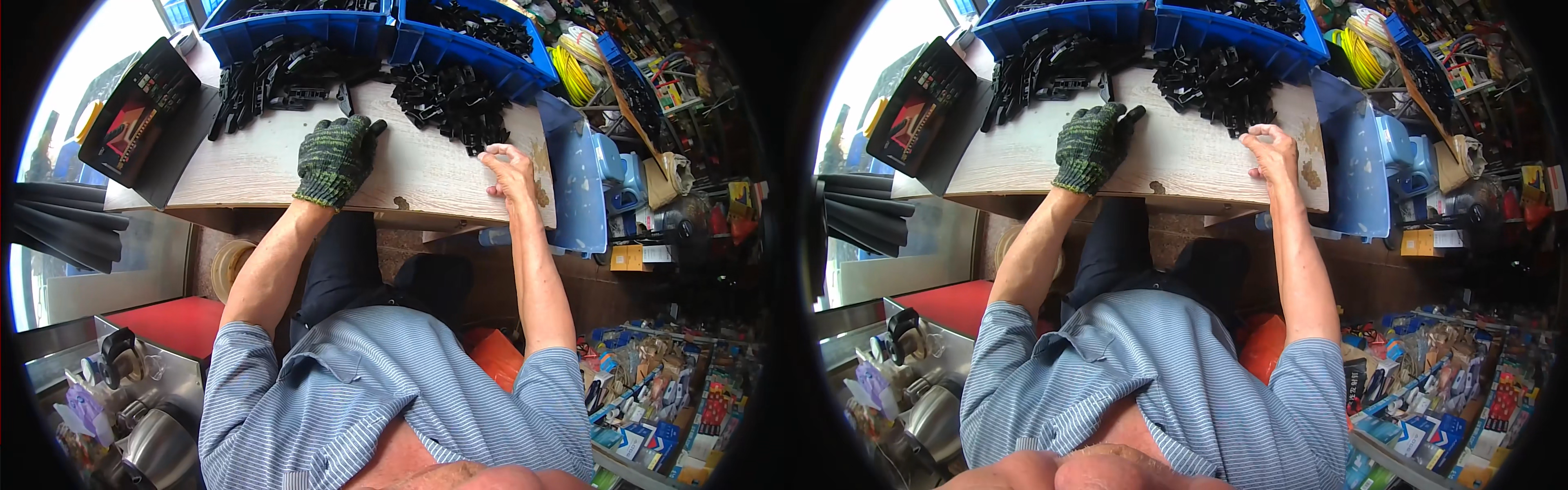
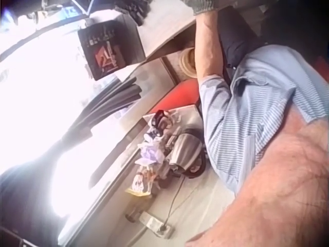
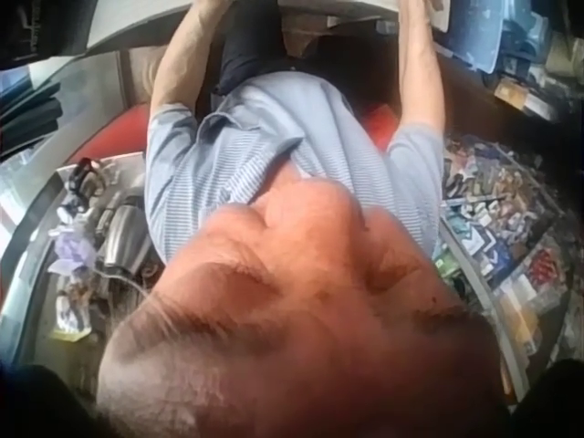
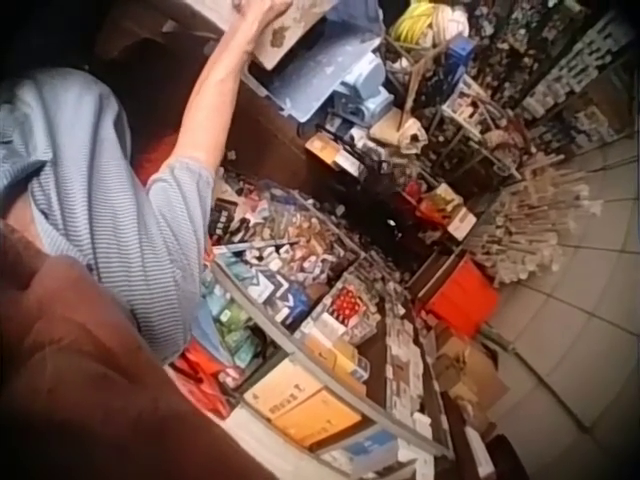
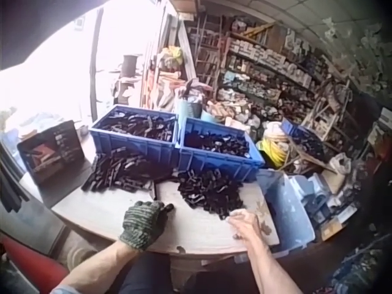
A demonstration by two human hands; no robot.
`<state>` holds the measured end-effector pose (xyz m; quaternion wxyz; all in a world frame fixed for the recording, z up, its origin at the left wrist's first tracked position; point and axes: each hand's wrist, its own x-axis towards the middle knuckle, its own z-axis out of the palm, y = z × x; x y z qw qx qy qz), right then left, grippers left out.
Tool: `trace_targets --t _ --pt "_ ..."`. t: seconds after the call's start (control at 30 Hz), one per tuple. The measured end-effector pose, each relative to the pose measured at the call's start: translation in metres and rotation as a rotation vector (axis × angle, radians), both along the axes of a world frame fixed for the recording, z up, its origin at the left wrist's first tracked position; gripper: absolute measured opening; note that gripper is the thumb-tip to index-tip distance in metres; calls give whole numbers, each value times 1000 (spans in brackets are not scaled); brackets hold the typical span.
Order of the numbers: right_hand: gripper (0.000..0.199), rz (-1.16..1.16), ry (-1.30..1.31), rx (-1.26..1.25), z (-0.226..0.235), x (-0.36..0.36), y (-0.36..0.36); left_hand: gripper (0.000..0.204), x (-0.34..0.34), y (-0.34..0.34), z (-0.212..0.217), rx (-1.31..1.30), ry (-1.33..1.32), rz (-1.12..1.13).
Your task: Assemble small black plastic components by hand at a workbench.
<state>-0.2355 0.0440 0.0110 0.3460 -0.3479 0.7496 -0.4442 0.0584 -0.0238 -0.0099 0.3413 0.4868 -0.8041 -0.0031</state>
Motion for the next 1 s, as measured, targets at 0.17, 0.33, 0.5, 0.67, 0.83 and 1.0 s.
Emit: trace_targets --t 0.17,0.33,0.5,0.67,0.83,1.0 --pt "20 74 379 101 -3 1 -8 32 -18 13 1 147 106 -20" --pt "23 67 448 74 -2 8 -9 32 -29 36 -7 235 662 -177" --pt "24 56 458 38 -3 9 -10 24 -43 51 -13 250 743 -226" --pt "21 68 473 86 1 18 -11 24 -55 63 -12 249 667 -273" --pt "20 77 180 -34 -4 0 7 21 -73 67 -7 295 705 -341" --pt "14 253 -304 -140 -6 29 34 34 -88 57 -13 179 588 -397"
